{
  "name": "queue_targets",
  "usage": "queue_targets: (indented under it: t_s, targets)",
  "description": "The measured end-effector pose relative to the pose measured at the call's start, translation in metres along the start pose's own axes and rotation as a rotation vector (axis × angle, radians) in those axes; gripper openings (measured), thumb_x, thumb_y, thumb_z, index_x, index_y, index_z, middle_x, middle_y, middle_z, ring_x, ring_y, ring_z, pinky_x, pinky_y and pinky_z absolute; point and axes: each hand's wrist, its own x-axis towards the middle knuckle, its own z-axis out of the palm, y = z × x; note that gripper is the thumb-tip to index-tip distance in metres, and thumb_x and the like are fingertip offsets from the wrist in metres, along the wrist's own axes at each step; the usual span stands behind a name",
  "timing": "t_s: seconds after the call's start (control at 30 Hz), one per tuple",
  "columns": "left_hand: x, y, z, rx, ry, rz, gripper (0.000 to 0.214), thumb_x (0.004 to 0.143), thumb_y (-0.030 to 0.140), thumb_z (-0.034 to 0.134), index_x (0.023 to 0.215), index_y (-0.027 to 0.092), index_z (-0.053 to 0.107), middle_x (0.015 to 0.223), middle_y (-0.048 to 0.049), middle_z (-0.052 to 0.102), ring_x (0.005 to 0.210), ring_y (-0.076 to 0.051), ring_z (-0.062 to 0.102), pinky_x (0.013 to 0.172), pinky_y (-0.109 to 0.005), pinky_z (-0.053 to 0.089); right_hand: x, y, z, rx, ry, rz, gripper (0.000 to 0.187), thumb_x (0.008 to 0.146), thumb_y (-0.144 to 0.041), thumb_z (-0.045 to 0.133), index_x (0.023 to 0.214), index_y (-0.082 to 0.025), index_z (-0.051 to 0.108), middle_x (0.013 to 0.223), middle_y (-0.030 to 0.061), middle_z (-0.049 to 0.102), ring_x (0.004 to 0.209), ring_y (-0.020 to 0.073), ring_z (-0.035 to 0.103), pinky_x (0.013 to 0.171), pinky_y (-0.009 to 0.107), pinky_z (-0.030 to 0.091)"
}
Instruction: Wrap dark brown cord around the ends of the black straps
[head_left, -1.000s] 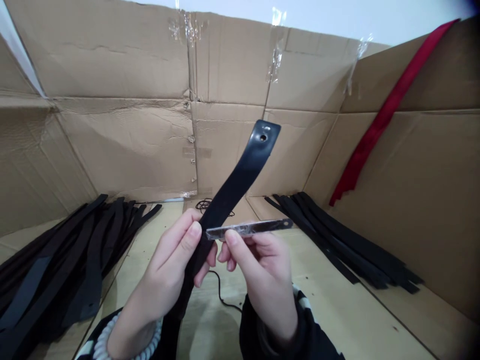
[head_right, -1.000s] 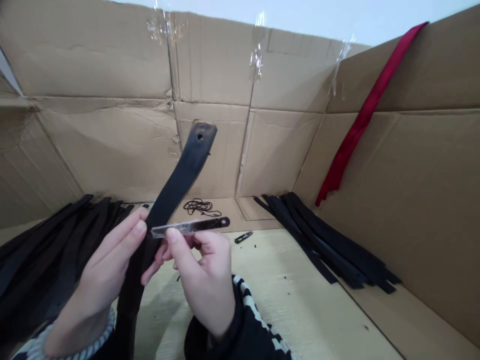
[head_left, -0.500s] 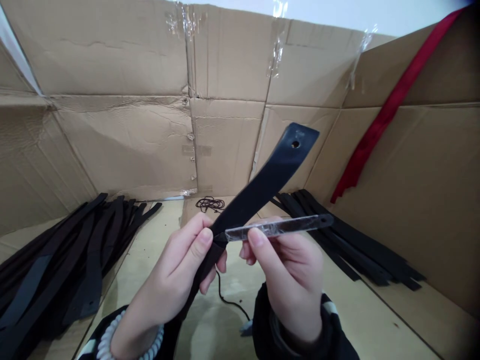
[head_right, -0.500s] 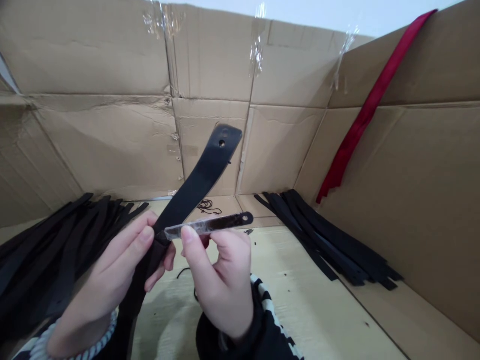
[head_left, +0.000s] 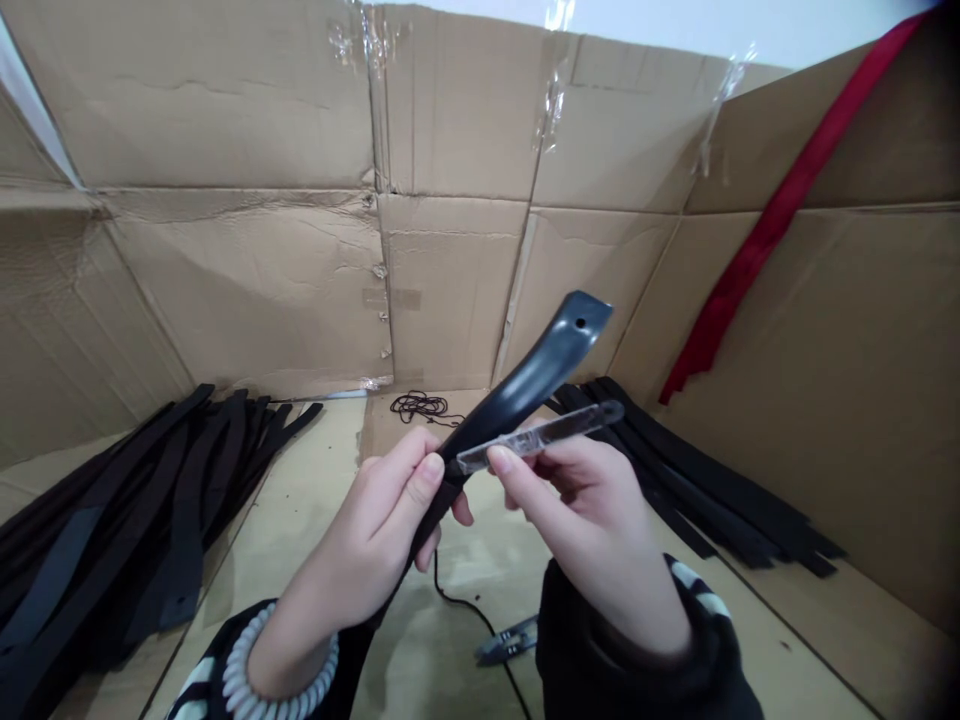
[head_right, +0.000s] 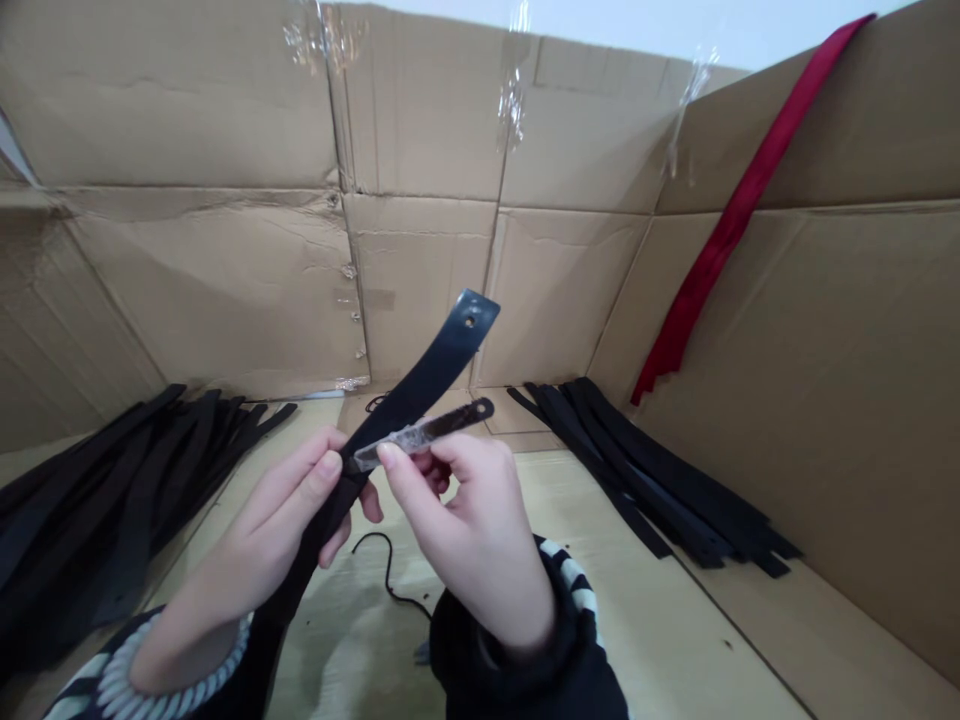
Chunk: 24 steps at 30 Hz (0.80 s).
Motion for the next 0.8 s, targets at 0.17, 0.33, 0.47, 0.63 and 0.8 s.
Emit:
queue_targets:
  t_s: [0.17,0.33,0.47,0.63,0.8]
  targets:
    - [-0.002,0.002,-0.004,0.095,0.022,0.029,0.033,0.100,0.040,0.030,0.088,0.017,0.051,0.071,0.0011,0.063,0.045,-0.004,0.046,0.047,-0.018,0.039,-0.001,0.004,0.009,0.228,0.323,-0.003,0.036,0.068,-0.009,0.071,0.097,-0.019,0.053,0.070,-0.0028,0.063,0.050,0.0083,0.056,0.040,0.017,0.046]
    - [-0.005,0.002,-0.002,0.114,-0.016,0.010,0.031,0.100,0.041,0.031,0.090,0.019,0.051,0.079,0.0012,0.065,0.047,-0.005,0.048,0.047,-0.019,0.040,-0.003,0.002,0.008,0.245,0.387,-0.064,0.037,0.072,-0.005,0.067,0.102,-0.020,0.052,0.068,-0.0024,0.061,0.049,0.0090,0.058,0.037,0.016,0.046]
    - [-0.005,0.002,0.001,0.095,-0.027,-0.022,0.031,0.099,0.043,0.032,0.089,0.020,0.050,0.071,0.0024,0.063,0.047,-0.006,0.048,0.048,-0.018,0.040,-0.004,0.002,0.006,0.214,0.303,-0.064,0.032,0.072,-0.007,0.067,0.095,-0.021,0.050,0.063,-0.0049,0.060,0.048,0.0085,0.059,0.040,0.014,0.049]
    - [-0.004,0.002,0.001,0.080,0.010,-0.007,0.032,0.100,0.042,0.031,0.087,0.019,0.049,0.079,0.0008,0.065,0.047,-0.004,0.048,0.046,-0.018,0.039,-0.006,0.002,0.018,0.224,0.350,0.029,0.028,0.074,-0.010,0.068,0.092,-0.020,0.050,0.062,-0.0047,0.057,0.048,0.0081,0.056,0.042,0.015,0.048]
    - [-0.004,0.002,0.000,0.093,0.011,0.025,0.034,0.100,0.042,0.031,0.089,0.018,0.051,0.075,0.0021,0.062,0.046,-0.003,0.048,0.045,-0.018,0.039,-0.005,0.002,0.032,0.246,0.507,-0.006,0.060,0.068,-0.008,0.073,0.119,-0.023,0.044,0.068,-0.0065,0.051,0.051,0.0084,0.053,0.044,0.019,0.048]
